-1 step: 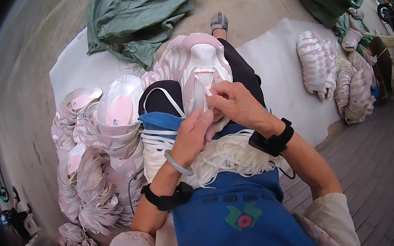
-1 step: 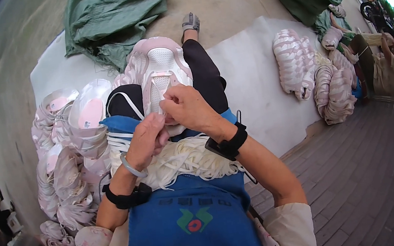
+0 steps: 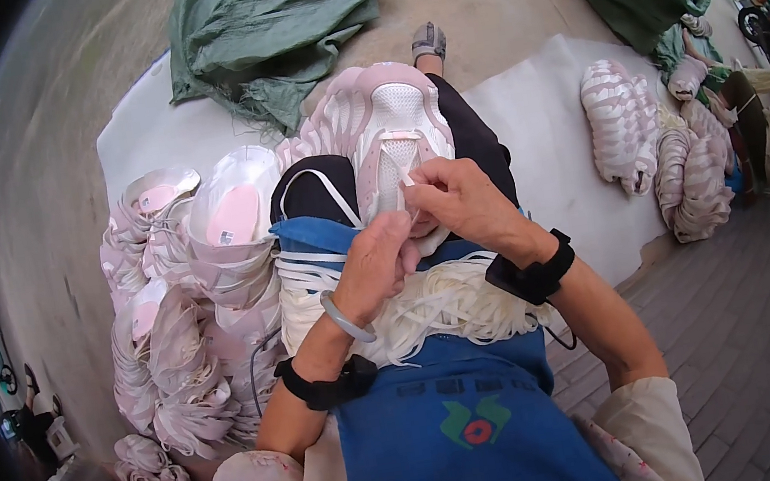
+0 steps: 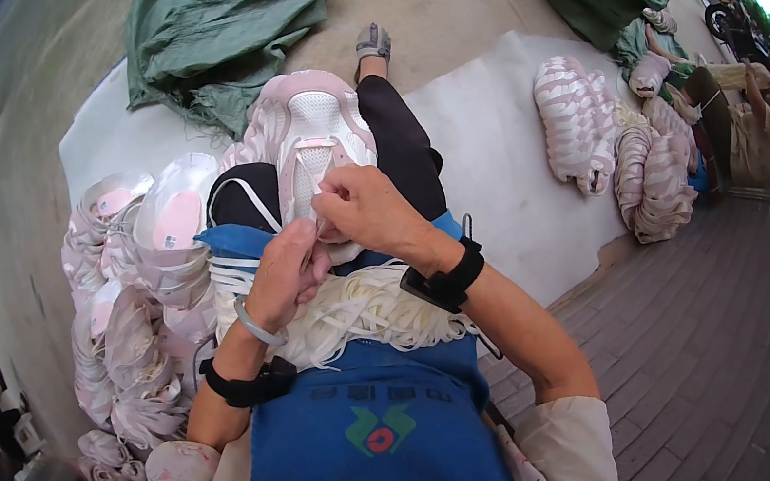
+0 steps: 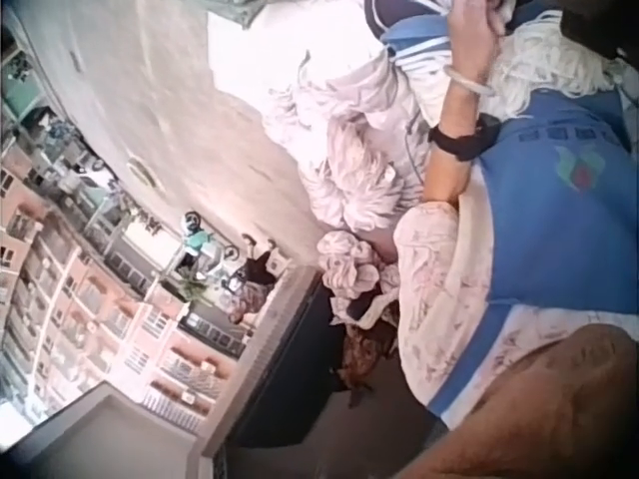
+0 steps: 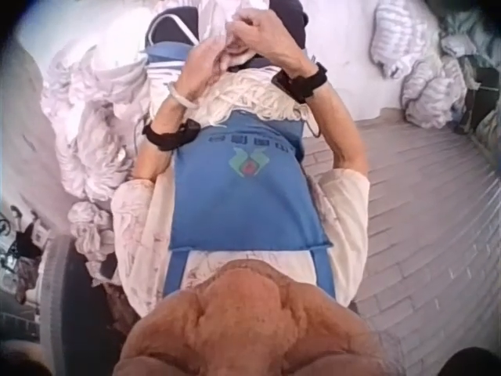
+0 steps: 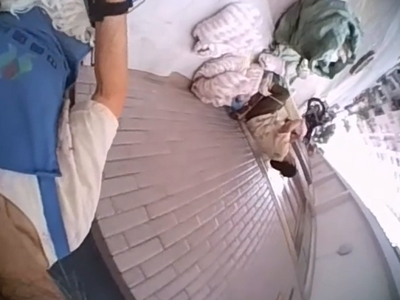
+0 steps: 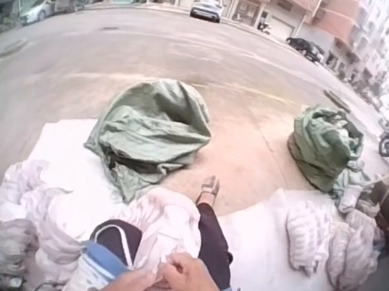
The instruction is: Insert and thread laces through the eyelets of pink and white sneakers.
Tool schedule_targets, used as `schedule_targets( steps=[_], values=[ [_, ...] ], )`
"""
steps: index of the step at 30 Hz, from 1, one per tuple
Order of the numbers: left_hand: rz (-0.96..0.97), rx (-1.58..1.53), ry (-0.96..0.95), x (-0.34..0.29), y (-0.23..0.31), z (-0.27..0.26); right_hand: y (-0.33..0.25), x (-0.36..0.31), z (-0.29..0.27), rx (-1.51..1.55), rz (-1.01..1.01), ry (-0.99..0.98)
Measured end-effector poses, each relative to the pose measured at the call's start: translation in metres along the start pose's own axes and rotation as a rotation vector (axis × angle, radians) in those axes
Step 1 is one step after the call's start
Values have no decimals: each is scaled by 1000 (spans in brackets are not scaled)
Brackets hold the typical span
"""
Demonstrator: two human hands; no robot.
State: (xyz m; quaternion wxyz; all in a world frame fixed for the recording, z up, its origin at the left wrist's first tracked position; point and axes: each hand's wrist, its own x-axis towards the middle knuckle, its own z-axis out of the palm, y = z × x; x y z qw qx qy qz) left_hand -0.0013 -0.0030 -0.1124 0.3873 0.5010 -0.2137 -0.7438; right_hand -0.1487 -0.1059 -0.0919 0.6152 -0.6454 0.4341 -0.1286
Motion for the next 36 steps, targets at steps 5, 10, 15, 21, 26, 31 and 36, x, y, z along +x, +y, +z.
schedule_targets(
  steps=[5, 10, 15, 21, 26, 31, 36],
  values=[
    [36, -481, -112, 7, 1, 3, -1, -6, 4, 353, 36, -17],
    [-30, -432, -14, 10, -1, 11, -5, -14, -11, 259, 67, -50],
    [15, -508, 16, -14, 12, -27, 10, -21, -48, -99, -84, 172],
    [35, -684, -118, -47, 19, -104, 13, -29, -71, -132, 140, 190],
    [594, -978, -18, -71, 5, -168, 41, -21, -85, -75, 223, 240],
    [735, -947, 406, -114, -18, -247, 61, -21, -102, 26, 310, 357],
    [726, -974, 1011, -153, -10, -305, 67, -32, -121, 204, 350, 391]
  ],
)
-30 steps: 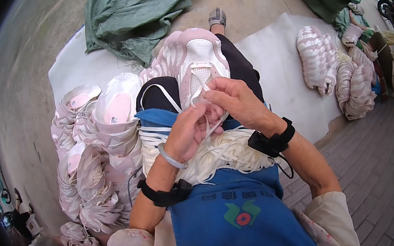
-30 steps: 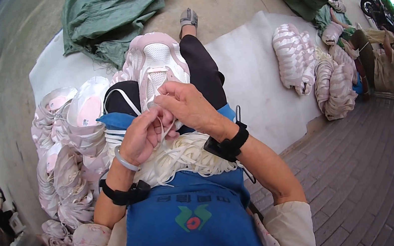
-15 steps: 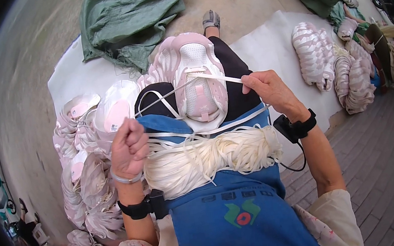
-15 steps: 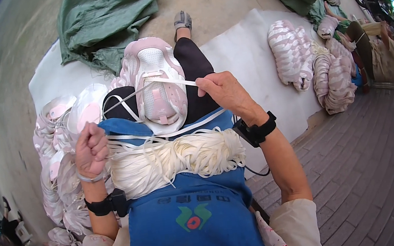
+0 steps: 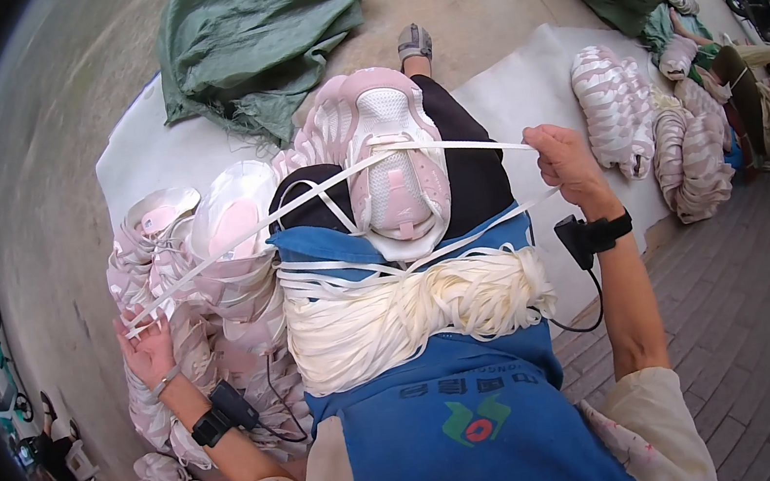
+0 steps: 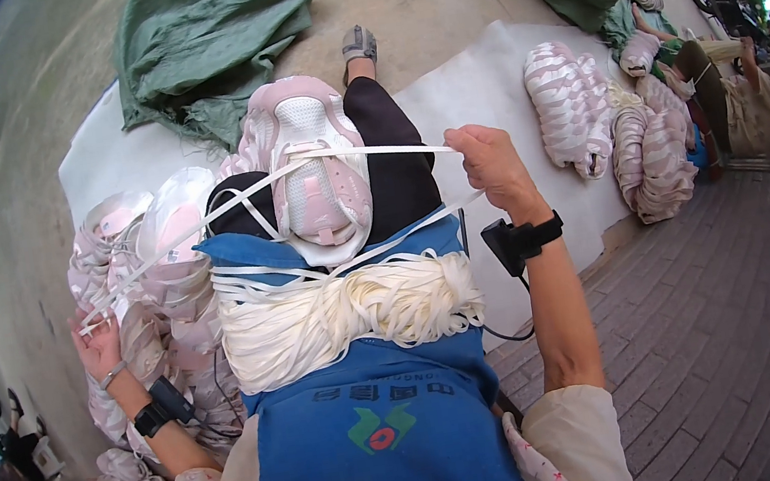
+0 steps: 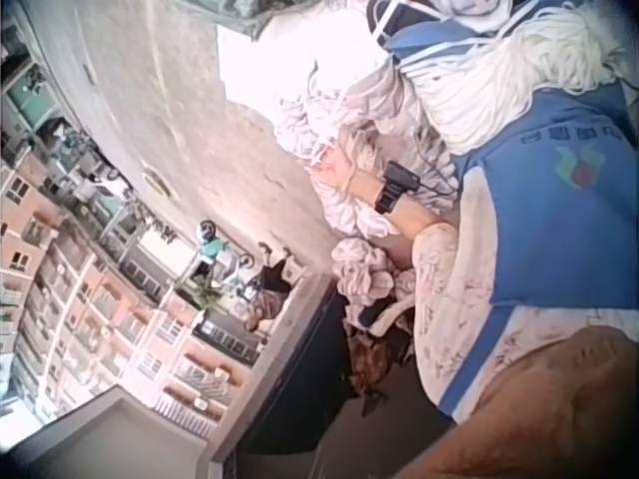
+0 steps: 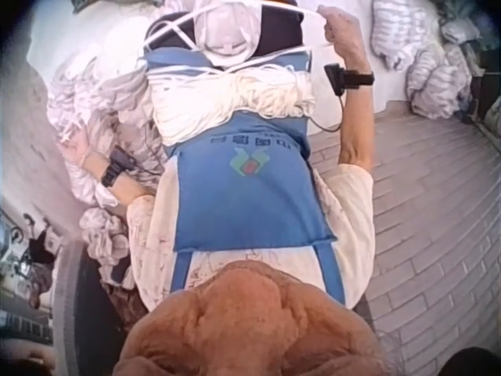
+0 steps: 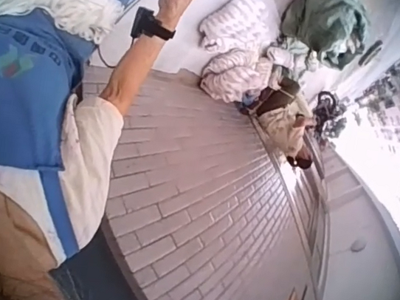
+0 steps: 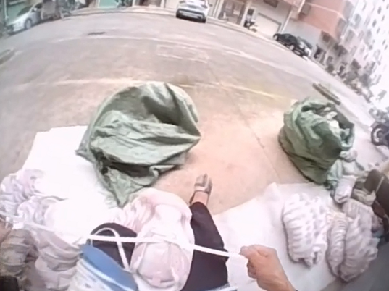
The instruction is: Insert and thread laces through the eyelets of pink and white sneakers.
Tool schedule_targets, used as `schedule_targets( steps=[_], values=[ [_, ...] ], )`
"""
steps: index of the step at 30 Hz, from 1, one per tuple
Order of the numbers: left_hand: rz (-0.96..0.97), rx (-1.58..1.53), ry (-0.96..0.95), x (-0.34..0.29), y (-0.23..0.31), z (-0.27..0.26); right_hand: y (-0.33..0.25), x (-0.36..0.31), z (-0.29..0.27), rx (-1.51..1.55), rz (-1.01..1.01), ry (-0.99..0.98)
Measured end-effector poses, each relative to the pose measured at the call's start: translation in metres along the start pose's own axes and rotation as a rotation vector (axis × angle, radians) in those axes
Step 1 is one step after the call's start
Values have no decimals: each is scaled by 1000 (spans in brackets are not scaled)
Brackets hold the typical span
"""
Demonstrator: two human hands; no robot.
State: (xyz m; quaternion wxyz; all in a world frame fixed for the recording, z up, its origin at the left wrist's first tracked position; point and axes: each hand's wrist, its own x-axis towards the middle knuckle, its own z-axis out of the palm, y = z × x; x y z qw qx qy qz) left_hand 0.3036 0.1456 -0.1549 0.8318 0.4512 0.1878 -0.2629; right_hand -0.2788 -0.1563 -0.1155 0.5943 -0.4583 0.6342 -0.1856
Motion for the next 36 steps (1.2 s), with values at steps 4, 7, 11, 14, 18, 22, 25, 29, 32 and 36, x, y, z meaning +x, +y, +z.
schedule_targets(
  steps=[4, 7, 11, 14, 18, 22, 25, 29, 32, 36],
  values=[
    [171, -13, 13, 35, 45, -12, 5, 7, 0, -20, -139, 99],
    [103, -102, 37, 29, 32, 21, 28, 28, -5, -660, -413, 288],
    [136, -37, -265, 58, 67, 1, 10, 21, 17, -770, -662, 368],
    [134, 330, -693, 17, 16, 55, -16, -11, 31, -584, -646, 320],
    [184, 872, -781, -114, -98, 142, -9, -35, 52, -609, -770, -290],
    [71, 1192, -1051, -162, -179, 164, -7, -56, 58, -771, -699, -386],
    [485, 1504, -1243, -163, -212, 162, 2, -64, 62, -913, -712, -361],
    [479, 1595, -1258, -169, -224, 167, 14, -62, 60, -1045, -794, -317],
    [286, 1573, -1198, -157, -224, 163, 17, -60, 58, -946, -808, -320],
    [419, 1559, -1101, -155, -229, 166, 15, -50, 46, -698, -883, -212]
  ],
)
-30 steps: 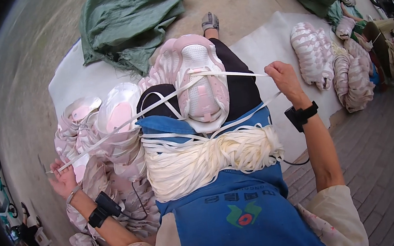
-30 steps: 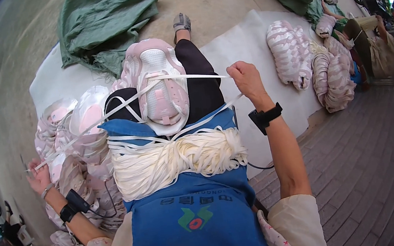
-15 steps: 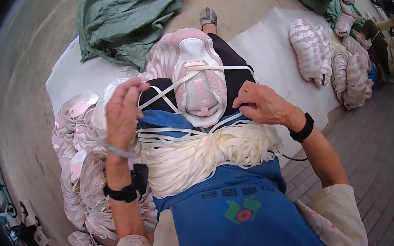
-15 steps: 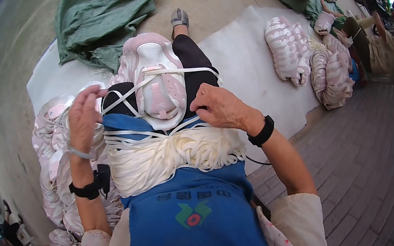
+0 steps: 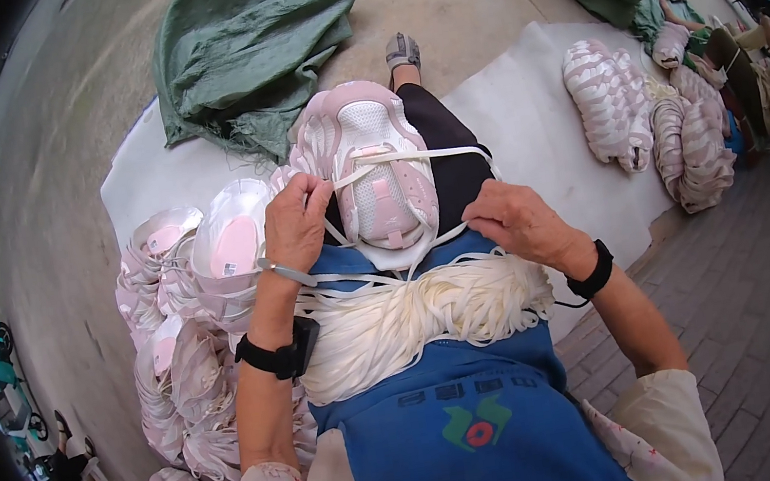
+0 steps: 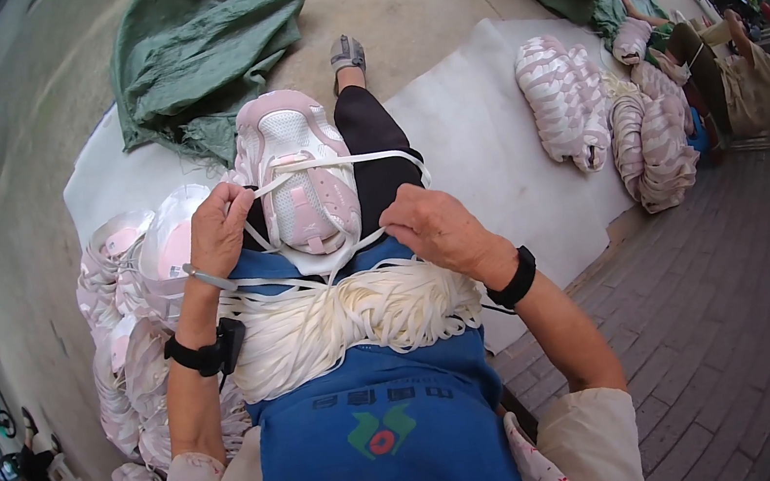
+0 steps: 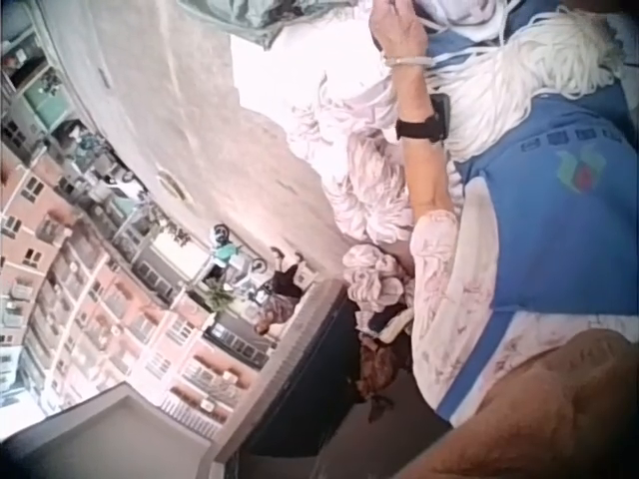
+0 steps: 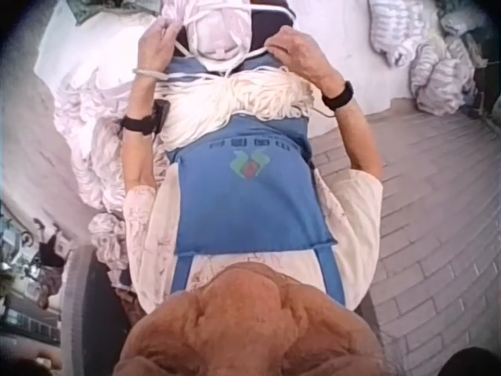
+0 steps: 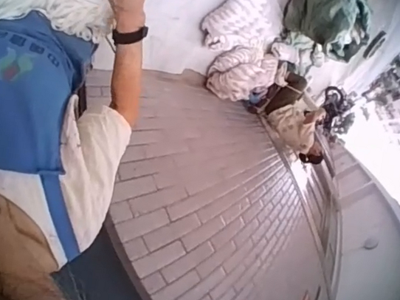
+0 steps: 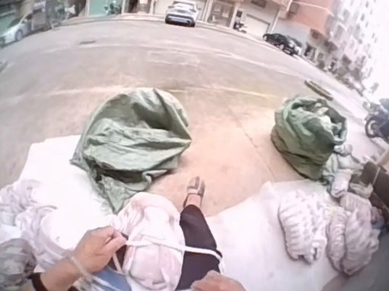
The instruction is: Insert and thread laces through the eyelets of pink and white sneakers.
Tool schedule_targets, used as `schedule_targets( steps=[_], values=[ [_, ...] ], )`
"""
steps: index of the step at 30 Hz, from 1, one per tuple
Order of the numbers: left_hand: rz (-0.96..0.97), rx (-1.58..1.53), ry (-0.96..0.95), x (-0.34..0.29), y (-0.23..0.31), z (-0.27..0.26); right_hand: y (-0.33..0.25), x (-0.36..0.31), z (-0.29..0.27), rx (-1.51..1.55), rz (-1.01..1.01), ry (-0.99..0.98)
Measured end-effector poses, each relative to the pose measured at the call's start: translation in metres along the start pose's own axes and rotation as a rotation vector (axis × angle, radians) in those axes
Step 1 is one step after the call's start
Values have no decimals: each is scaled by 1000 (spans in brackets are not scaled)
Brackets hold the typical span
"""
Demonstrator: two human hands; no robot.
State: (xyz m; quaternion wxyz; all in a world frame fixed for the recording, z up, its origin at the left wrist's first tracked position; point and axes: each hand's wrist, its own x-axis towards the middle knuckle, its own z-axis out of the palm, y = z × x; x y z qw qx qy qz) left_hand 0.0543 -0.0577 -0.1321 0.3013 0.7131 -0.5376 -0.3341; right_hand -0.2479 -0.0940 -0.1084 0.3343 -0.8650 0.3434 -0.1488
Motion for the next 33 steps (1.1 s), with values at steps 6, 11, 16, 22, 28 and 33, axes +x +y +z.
schedule_targets(
  steps=[6, 11, 16, 22, 28, 33],
  values=[
    [245, 225, 141, 5, -2, 14, 22, 0, -13, -141, 257, 5],
    [239, 216, 160, 7, -10, 12, 16, 1, -18, -298, 325, -41],
    [223, 192, 178, 6, -7, 7, -20, 14, -4, -6, 37, 88],
    [413, 150, 397, -5, 3, 1, -19, 14, 31, -309, 47, -206],
    [-155, -312, -57, -37, 34, -4, -10, 10, 9, -323, 59, -173],
    [75, -5, 38, -29, 11, 5, -14, 4, 0, -400, 166, -113]
  ],
)
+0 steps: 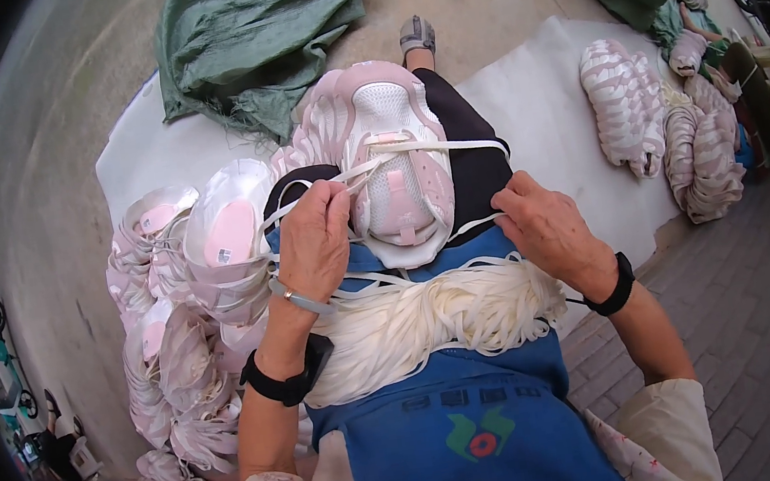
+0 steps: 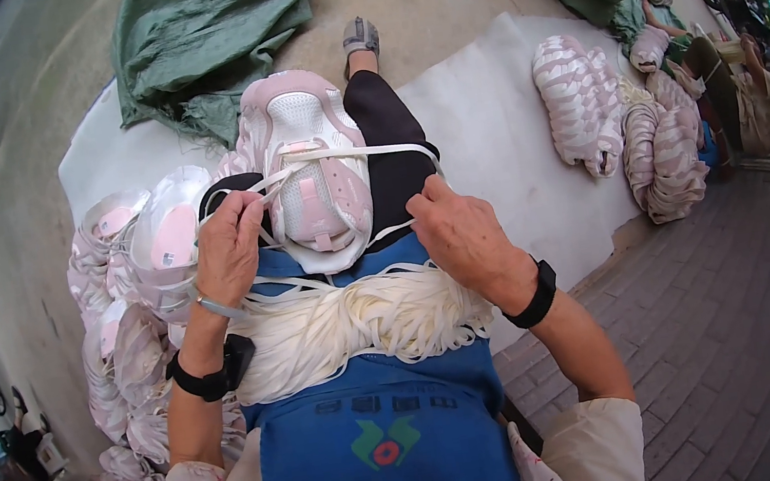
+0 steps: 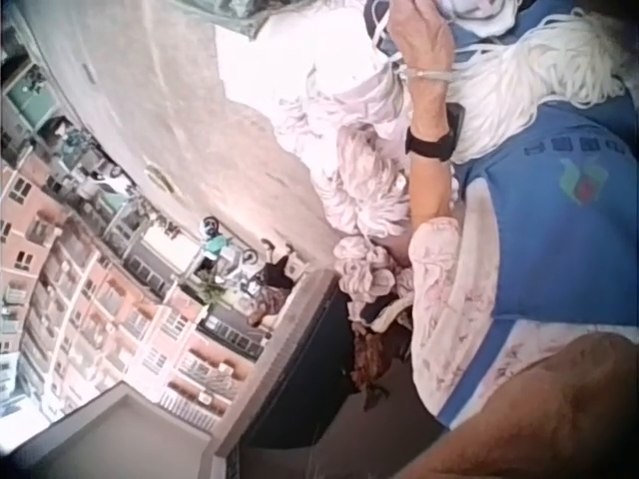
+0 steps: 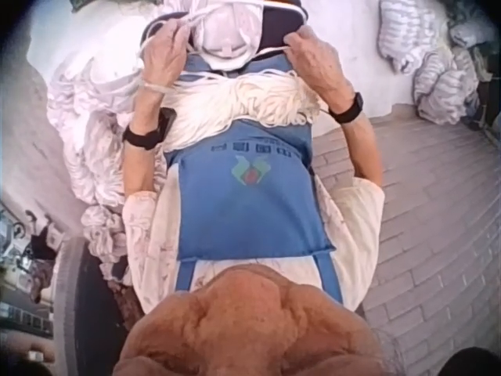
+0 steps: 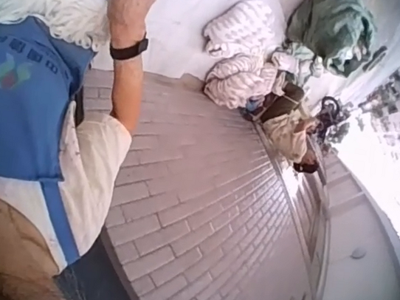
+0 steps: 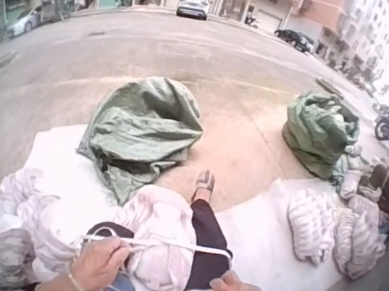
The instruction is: Insert and thread laces through the eyelets of pink and white sneakers.
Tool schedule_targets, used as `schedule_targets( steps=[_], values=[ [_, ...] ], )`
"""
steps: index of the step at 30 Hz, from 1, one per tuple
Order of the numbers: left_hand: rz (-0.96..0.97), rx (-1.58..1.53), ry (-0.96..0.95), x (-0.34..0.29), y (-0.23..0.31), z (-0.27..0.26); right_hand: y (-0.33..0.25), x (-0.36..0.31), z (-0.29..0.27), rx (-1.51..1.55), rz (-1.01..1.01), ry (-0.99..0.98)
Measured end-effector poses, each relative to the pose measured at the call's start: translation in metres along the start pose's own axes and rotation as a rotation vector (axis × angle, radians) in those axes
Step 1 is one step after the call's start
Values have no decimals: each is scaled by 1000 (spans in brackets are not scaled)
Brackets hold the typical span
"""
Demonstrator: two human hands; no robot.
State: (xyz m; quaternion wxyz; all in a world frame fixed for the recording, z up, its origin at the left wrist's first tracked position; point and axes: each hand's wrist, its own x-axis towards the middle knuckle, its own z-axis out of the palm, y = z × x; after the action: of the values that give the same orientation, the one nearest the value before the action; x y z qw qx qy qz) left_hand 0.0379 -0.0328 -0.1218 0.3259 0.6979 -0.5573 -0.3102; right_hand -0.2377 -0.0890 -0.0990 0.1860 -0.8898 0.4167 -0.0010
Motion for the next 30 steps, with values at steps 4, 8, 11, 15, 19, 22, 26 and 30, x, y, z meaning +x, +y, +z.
schedule_targets(
  steps=[4, 8, 11, 15, 19, 22, 26, 30],
  values=[
    [-66, 15, -18, 4, 5, -1, -16, 10, 6, 134, -87, 30],
    [-77, -34, -13, 3, 2, -2, -11, 11, 22, 108, -185, -38],
    [-40, 49, -9, 8, -3, -1, -11, 12, 12, 184, -178, -47],
    [-136, 12, 70, 13, -12, 1, -16, 10, 10, 113, -210, -99],
    [-125, -14, 6, 17, -6, -2, -15, 10, 15, 93, -240, -80],
    [-145, -80, -15, 13, -10, -1, -18, 9, 16, 67, -166, -110],
    [-150, -107, -5, 15, -6, -1, -17, 9, 20, 14, -218, -109],
    [-125, -18, 17, 21, -6, 1, -14, 21, 7, 355, -91, 83]
  ],
)
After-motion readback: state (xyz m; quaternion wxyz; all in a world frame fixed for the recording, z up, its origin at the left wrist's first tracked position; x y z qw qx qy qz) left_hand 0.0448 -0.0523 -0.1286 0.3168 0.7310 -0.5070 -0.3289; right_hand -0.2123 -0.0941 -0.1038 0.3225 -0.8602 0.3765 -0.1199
